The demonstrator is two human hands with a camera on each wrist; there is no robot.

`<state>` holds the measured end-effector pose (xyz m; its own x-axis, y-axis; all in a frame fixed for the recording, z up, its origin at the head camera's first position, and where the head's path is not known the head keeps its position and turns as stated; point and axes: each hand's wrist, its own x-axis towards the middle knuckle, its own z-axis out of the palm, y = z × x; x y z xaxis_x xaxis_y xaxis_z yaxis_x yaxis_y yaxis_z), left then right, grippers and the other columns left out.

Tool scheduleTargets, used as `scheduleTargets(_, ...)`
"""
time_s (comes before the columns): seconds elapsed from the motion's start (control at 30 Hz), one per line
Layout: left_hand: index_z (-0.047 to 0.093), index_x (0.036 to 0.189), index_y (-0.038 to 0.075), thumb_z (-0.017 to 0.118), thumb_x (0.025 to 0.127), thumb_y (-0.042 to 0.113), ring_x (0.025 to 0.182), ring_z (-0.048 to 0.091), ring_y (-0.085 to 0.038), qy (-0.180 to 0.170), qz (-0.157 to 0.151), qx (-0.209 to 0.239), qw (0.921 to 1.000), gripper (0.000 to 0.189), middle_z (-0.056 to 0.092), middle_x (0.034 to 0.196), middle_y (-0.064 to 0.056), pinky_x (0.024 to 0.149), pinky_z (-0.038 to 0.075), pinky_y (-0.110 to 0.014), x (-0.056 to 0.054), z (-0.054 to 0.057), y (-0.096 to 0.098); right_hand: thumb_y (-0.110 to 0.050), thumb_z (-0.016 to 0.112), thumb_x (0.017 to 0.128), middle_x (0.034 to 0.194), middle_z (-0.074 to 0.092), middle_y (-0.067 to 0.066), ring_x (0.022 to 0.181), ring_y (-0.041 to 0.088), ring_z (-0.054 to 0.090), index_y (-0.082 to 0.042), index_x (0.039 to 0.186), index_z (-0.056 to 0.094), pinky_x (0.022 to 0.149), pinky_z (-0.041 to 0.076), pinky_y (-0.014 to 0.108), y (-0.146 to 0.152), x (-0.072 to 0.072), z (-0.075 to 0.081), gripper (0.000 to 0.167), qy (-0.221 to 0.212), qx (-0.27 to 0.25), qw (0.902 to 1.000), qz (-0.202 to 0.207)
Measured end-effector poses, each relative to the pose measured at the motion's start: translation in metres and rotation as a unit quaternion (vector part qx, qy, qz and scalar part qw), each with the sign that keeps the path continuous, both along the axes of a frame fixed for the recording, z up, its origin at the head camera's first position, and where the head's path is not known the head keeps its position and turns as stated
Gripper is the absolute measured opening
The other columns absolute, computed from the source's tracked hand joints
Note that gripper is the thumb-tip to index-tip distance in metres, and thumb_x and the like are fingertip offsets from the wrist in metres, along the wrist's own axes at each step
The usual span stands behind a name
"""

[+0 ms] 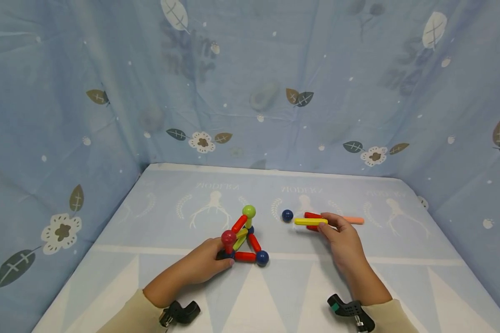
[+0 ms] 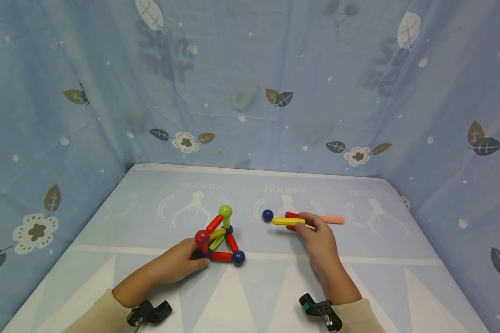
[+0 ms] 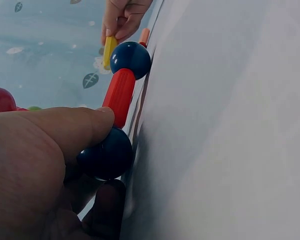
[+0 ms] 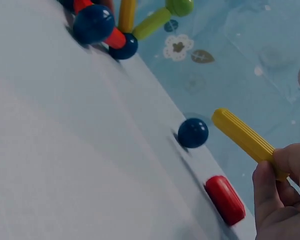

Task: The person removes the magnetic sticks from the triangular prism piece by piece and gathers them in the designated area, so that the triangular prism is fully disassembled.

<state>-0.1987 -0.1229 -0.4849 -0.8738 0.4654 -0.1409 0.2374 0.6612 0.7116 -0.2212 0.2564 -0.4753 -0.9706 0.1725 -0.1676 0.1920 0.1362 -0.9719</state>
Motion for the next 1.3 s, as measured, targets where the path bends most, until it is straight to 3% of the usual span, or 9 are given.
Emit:
scheduleTargets(0.17,0.066,0.119,0.015,0.077,0.096,0.028,0.118,0.06,-0.021,0.002,-0.001,-0.001,1.0,0.028,0.066,0.113,0.001,0.11,0.048,-0.056,-0.001,-0.001,-0.001,-0.019,0.065,0.105,0.14,0.049,0.009,0.116,0.012,0.06,-0.002,0.149,0.049,0.098,0.055,0.019,0.016,-0.001,-0.001,0.05,0.001,-0.023,0.9992,-0.034)
scheduleTargets(0.47,0.066,0.122,0.013,0.077,0.096,0.027,0.123,0.06,-0.023,-0.003,-0.001,0.008,1.0,0.032,0.067,0.12,-0.002,0.112,0.046,-0.058,0.0,-0.001,0.0,-0.019,0.062,0.107,0.143,0.05,0.006,0.125,0.015,0.057,-0.005,0.15,0.053,0.095,0.056,0.02,0.044,-0.002,-0.009,0.046,-0.002,-0.033,0.9932,-0.112)
scheduleTargets(0.7,0.066,0.119,0.015,0.078,0.095,0.027,0.122,0.061,-0.022,0.001,0.002,0.004,1.0,0.028,0.067,0.119,-0.002,0.112,0.047,-0.058,0.001,-0.001,0.0,-0.018,0.056,0.109,0.161,0.037,0.01,0.133,0.016,0.053,-0.007,0.156,0.047,0.098,0.054,0.019,0.062,-0.001,-0.013,0.049,-0.024,-0.069,0.9886,-0.132)
scheduleTargets(0.87,0.066,0.119,0.015,0.078,0.096,0.026,0.123,0.061,-0.022,0.0,0.001,0.006,1.0,0.028,0.067,0.121,-0.003,0.112,0.047,-0.058,0.001,0.001,0.001,-0.02,0.056,0.109,0.163,0.037,0.012,0.133,0.018,0.053,-0.009,0.155,0.047,0.092,0.056,0.016,0.073,-0.002,-0.016,0.048,-0.035,-0.027,0.988,-0.148)
scheduleTargets(1.13,0.066,0.125,0.015,0.078,0.095,0.027,0.124,0.06,-0.023,-0.001,0.007,0.002,1.0,0.034,0.067,0.125,-0.003,0.113,0.046,-0.059,0.0,0.001,0.001,-0.021,0.057,0.109,0.137,0.052,0.011,0.116,0.015,0.061,-0.009,0.148,0.056,0.079,0.056,0.011,0.084,-0.005,-0.02,0.041,-0.034,0.082,0.979,-0.183)
scheduleTargets(1.3,0.066,0.124,0.015,0.078,0.095,0.027,0.124,0.06,-0.024,-0.003,0.011,-0.002,0.9999,0.034,0.068,0.123,-0.003,0.112,0.046,-0.06,0.0,-0.001,0.001,-0.023,0.058,0.108,0.135,0.056,0.013,0.111,0.018,0.065,-0.007,0.15,0.053,0.072,0.056,0.009,0.087,-0.008,-0.024,0.044,-0.036,0.123,0.9728,-0.193)
